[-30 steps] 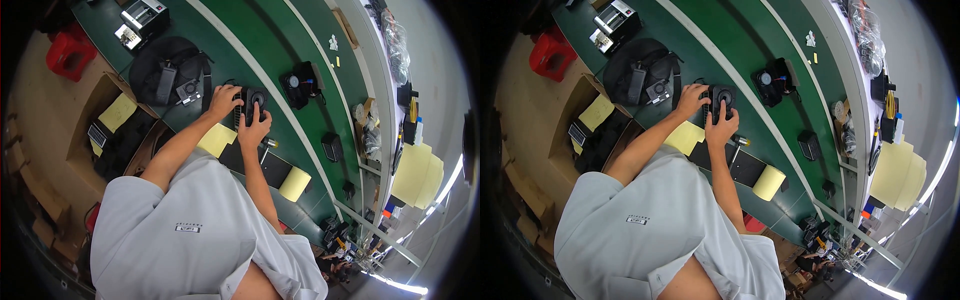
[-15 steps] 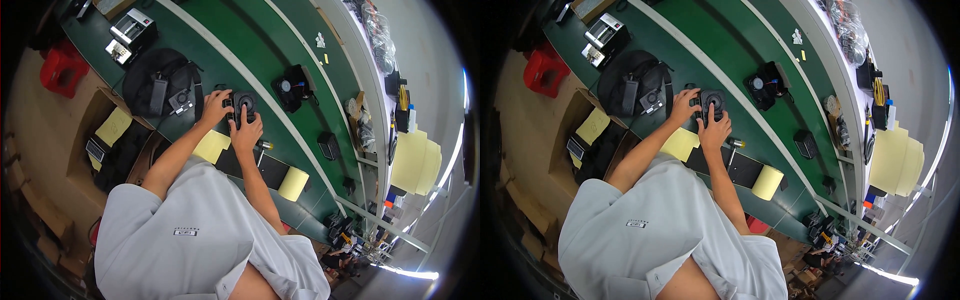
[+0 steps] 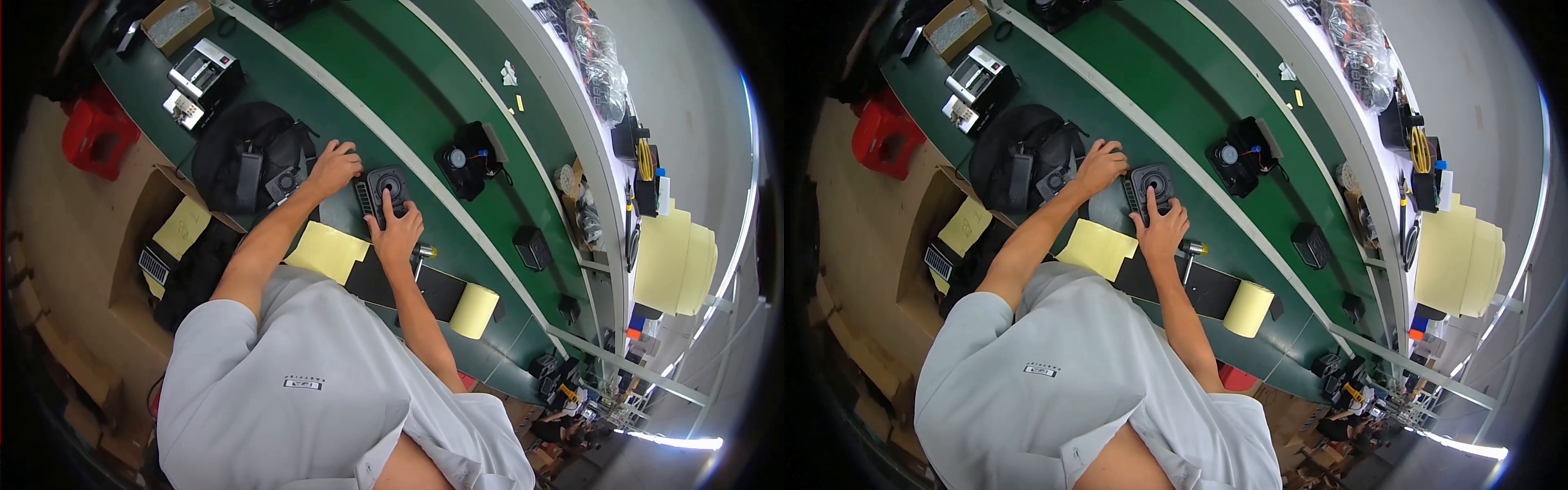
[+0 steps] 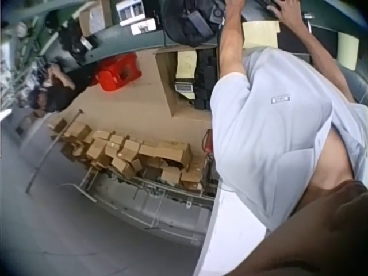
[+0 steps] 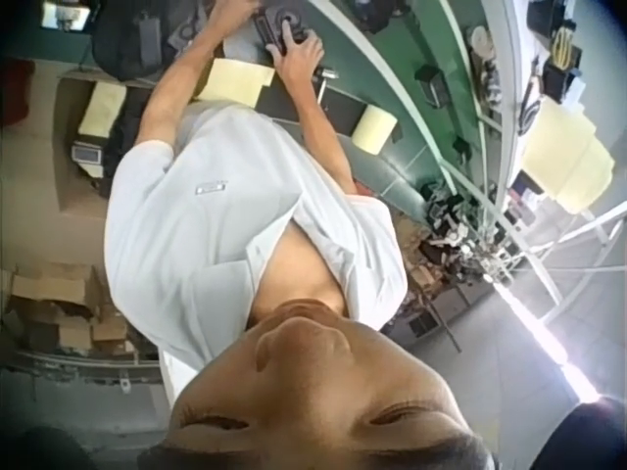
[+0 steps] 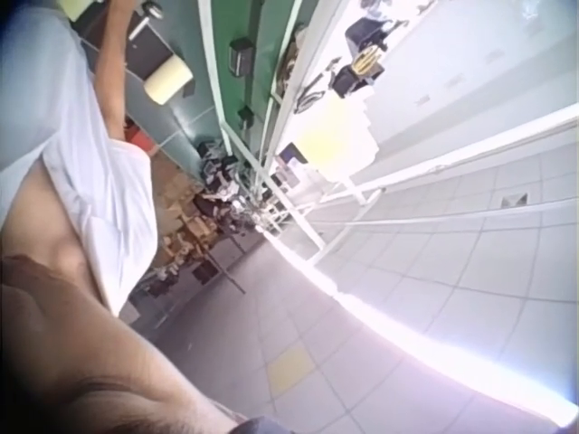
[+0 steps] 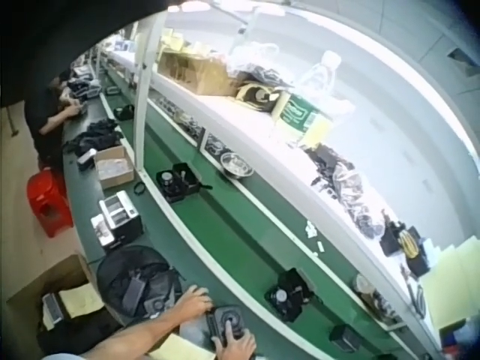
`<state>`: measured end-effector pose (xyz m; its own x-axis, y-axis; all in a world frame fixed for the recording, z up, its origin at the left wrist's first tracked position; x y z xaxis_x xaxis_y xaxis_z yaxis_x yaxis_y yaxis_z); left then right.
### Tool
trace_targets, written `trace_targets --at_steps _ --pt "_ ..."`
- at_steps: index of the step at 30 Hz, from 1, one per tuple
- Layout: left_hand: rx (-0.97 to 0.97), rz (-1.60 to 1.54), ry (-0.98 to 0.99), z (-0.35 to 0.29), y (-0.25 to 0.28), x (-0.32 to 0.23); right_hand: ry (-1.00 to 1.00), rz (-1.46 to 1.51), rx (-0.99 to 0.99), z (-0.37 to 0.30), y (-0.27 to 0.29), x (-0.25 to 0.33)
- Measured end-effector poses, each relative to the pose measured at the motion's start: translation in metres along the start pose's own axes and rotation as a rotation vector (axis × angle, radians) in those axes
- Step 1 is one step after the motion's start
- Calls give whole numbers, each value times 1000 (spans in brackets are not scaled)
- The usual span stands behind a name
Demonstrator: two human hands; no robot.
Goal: Assembling electronic components, including speakers and circuit boards into plastic housings, at a workshop bench.
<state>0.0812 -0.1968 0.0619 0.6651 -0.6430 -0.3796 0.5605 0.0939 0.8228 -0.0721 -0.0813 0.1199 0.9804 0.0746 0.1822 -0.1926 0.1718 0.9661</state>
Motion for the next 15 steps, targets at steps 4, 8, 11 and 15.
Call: trace_targets --at_steps 4,8,11,15 --pt "-19 -131 21 1 4 0 -18 -8 -8 0 1 -2" --pt "5 -193 39 1 4 -1 -17 -12 32 1 -1 -1" --pt "34 -246 65 -4 0 3 -27 -11 58 -1 -1 1" --pt "29 -158 -40 -2 -6 -4 -18 20 36 -1 0 -5"
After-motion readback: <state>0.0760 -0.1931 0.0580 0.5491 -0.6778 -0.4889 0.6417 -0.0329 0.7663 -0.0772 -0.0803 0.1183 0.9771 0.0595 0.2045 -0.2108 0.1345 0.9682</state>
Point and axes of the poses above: each hand's wrist, its own z-axis towards the middle knuckle, its own y-axis out of the back of the hand, x = y × z, the point moved 6 cm from there along z, towards the middle knuckle, and after that the axes turned 2 degrees about z, right-handed, at the moved point
